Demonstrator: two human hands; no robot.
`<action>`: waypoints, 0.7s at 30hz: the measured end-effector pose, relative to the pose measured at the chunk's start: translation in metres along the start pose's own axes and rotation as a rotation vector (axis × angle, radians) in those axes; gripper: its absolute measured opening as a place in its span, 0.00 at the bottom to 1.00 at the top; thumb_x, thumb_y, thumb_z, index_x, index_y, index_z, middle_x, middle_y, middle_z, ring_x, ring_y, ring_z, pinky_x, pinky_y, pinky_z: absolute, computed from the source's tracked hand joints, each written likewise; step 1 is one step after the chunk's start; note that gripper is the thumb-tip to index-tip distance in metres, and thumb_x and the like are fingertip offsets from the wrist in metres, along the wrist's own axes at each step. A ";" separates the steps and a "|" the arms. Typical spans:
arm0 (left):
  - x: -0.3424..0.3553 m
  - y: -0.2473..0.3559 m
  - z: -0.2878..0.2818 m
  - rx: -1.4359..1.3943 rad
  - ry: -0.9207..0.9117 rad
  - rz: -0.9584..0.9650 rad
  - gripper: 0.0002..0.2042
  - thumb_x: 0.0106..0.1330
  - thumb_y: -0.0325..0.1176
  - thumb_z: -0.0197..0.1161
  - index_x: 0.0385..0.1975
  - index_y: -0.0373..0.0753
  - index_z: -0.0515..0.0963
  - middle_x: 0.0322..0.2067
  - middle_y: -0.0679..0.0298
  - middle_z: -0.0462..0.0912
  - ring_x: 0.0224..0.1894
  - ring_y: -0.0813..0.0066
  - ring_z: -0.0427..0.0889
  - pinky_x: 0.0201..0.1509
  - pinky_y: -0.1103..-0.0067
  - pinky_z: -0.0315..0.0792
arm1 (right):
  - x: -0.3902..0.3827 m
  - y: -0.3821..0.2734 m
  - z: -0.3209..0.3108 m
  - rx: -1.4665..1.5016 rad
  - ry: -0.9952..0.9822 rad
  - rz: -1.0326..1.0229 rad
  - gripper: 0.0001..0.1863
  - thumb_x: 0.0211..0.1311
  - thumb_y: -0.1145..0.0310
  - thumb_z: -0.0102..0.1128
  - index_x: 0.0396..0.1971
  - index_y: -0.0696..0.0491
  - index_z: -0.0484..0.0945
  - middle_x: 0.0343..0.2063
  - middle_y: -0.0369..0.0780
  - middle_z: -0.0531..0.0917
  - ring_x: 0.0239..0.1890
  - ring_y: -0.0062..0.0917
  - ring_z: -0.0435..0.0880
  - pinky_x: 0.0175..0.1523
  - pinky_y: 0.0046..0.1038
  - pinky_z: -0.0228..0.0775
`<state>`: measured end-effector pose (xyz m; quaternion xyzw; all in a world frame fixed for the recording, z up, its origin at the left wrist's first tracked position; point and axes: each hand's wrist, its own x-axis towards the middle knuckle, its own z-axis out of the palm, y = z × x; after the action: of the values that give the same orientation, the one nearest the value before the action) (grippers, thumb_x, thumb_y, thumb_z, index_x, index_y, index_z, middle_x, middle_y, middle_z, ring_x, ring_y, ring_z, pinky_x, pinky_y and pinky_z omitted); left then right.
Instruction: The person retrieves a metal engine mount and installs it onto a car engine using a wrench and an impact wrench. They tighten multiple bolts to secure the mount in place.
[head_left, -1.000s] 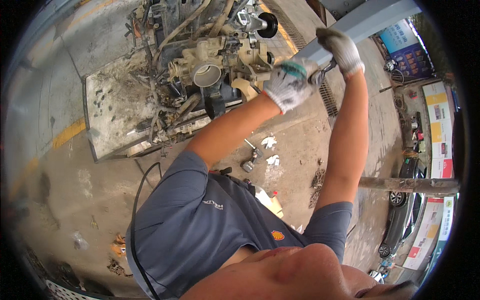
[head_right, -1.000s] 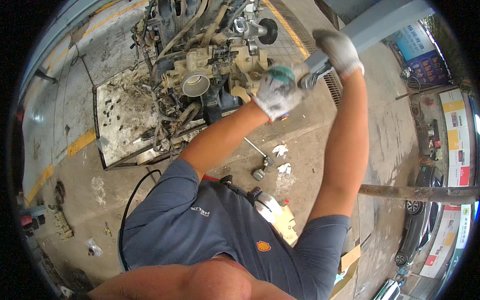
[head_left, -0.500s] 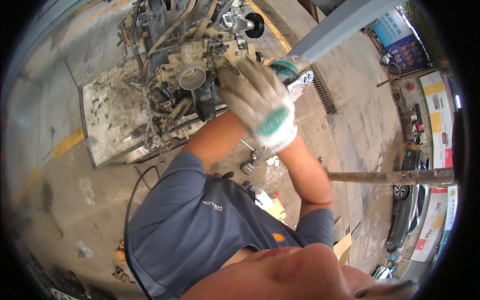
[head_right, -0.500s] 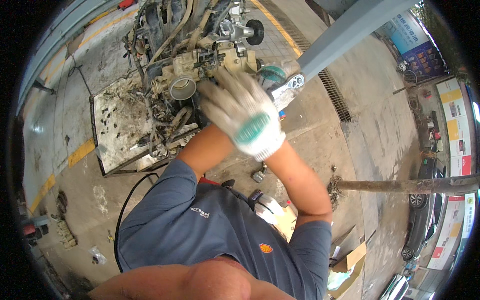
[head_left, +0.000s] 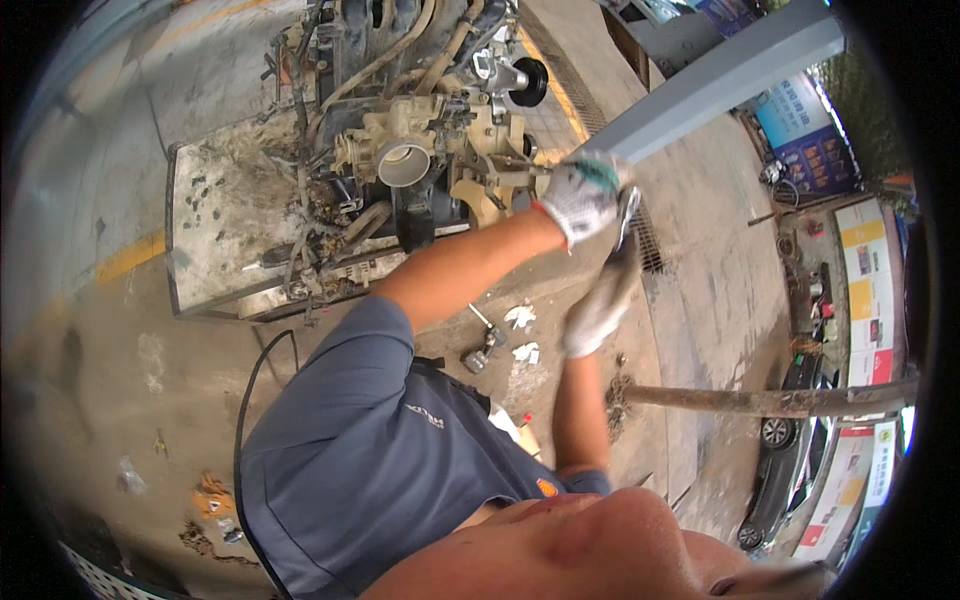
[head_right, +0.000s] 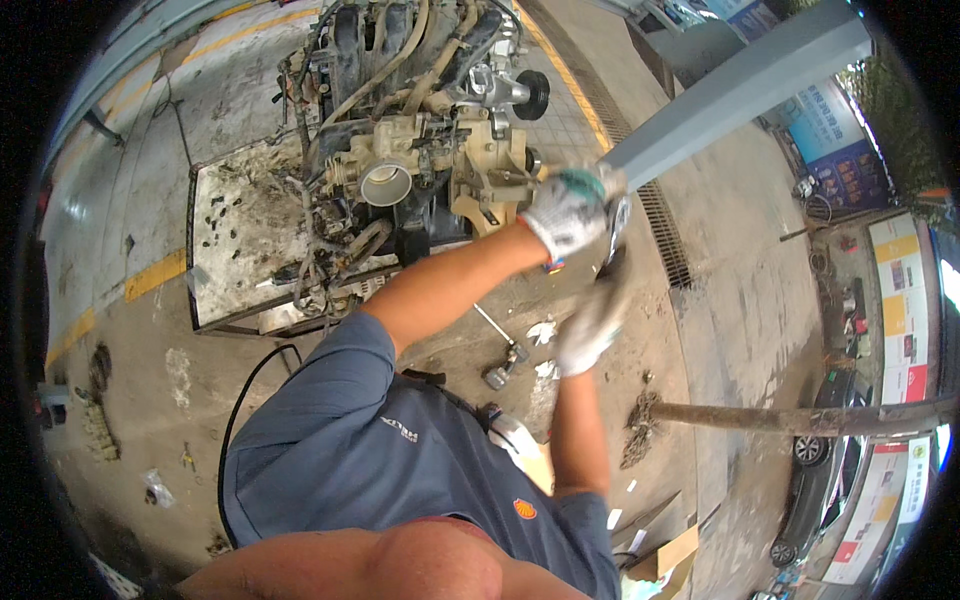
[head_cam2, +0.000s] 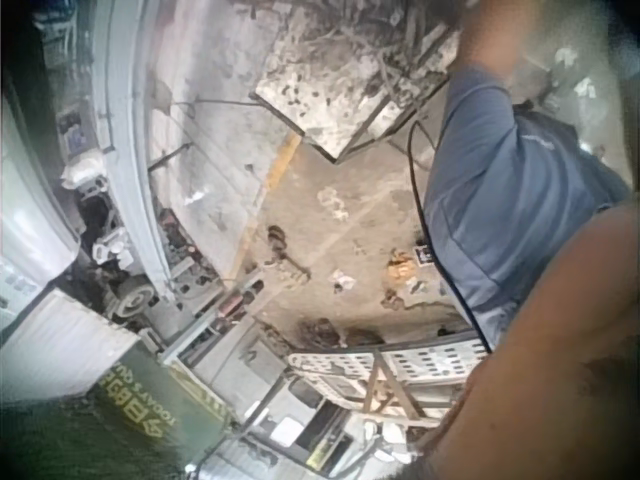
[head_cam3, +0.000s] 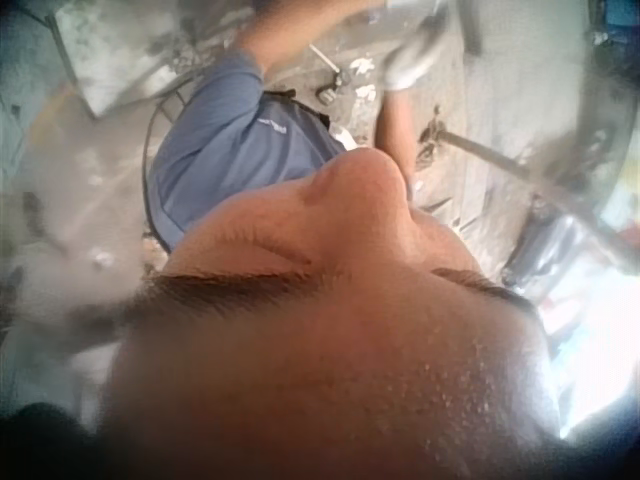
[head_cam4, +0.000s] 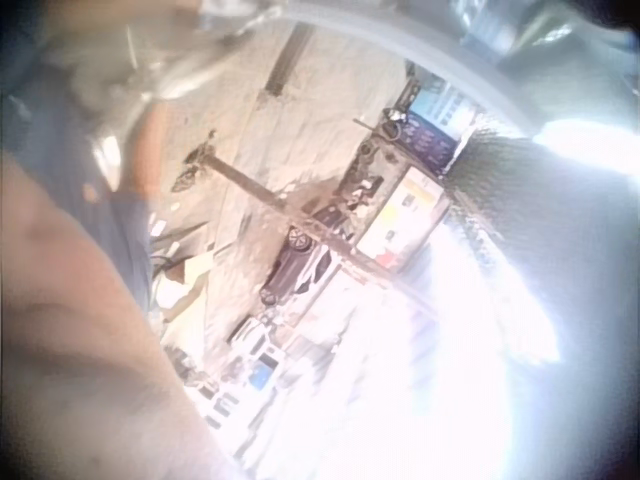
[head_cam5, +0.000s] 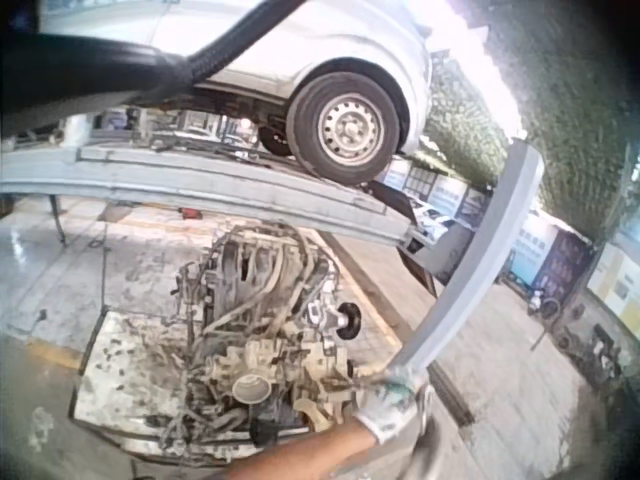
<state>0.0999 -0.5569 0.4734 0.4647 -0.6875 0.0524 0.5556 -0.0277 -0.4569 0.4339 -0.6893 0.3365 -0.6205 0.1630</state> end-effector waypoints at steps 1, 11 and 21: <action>-0.002 0.003 0.003 -0.032 -0.037 -0.009 0.10 0.67 0.42 0.64 0.36 0.41 0.78 0.32 0.52 0.83 0.38 0.52 0.85 0.46 0.59 0.77 | -0.022 -0.005 0.002 -0.245 -0.026 -0.195 0.28 0.78 0.73 0.48 0.74 0.66 0.63 0.74 0.55 0.67 0.79 0.49 0.62 0.82 0.48 0.49; -0.040 -0.009 0.019 -0.483 0.047 -0.225 0.17 0.75 0.43 0.57 0.53 0.38 0.79 0.46 0.53 0.85 0.47 0.57 0.85 0.54 0.60 0.79 | 0.128 -0.093 0.111 -0.900 -0.572 -0.829 0.26 0.54 0.74 0.58 0.56 0.48 0.82 0.51 0.45 0.86 0.58 0.43 0.84 0.59 0.43 0.81; 0.007 0.003 -0.030 -0.124 -0.023 -0.139 0.10 0.66 0.40 0.64 0.33 0.40 0.81 0.32 0.51 0.84 0.41 0.46 0.85 0.47 0.56 0.77 | 0.067 0.019 -0.027 -0.022 -0.146 0.185 0.28 0.85 0.63 0.39 0.73 0.68 0.64 0.71 0.55 0.73 0.74 0.38 0.70 0.79 0.39 0.58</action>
<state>0.1199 -0.5411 0.4915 0.4766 -0.6620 -0.0342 0.5775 -0.0585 -0.5102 0.4769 -0.7005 0.3927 -0.5471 0.2362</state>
